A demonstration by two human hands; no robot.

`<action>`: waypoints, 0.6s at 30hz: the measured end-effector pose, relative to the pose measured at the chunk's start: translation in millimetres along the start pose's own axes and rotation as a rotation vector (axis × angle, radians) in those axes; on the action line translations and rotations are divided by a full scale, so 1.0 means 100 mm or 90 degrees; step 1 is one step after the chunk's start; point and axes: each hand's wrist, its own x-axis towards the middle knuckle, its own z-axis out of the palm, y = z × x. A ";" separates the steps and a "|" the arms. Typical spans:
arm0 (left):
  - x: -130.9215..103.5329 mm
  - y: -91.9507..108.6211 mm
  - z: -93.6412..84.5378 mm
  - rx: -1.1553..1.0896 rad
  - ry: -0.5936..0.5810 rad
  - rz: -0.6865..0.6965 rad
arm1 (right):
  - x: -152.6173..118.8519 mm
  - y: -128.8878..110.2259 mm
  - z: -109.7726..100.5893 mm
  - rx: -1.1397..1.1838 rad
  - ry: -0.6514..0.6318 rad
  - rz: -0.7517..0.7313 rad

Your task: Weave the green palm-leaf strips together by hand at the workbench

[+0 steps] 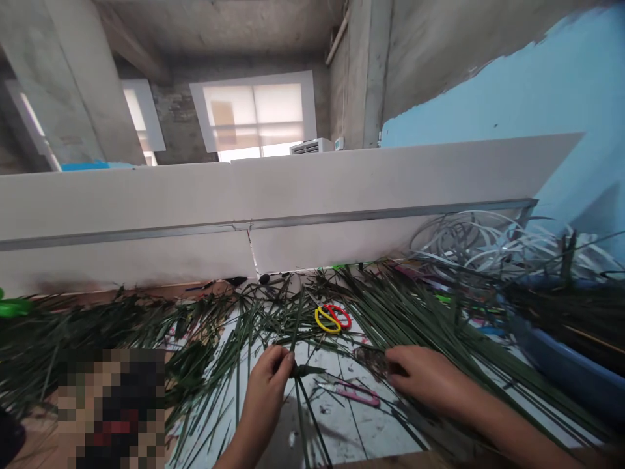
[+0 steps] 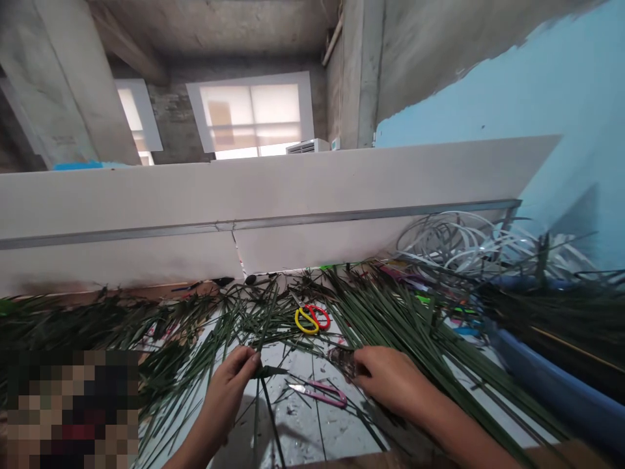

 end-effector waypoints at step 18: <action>-0.03 -0.06 0.01 -0.151 -0.270 -0.139 | 0.16 -0.42 0.52 0.086 0.076 -0.062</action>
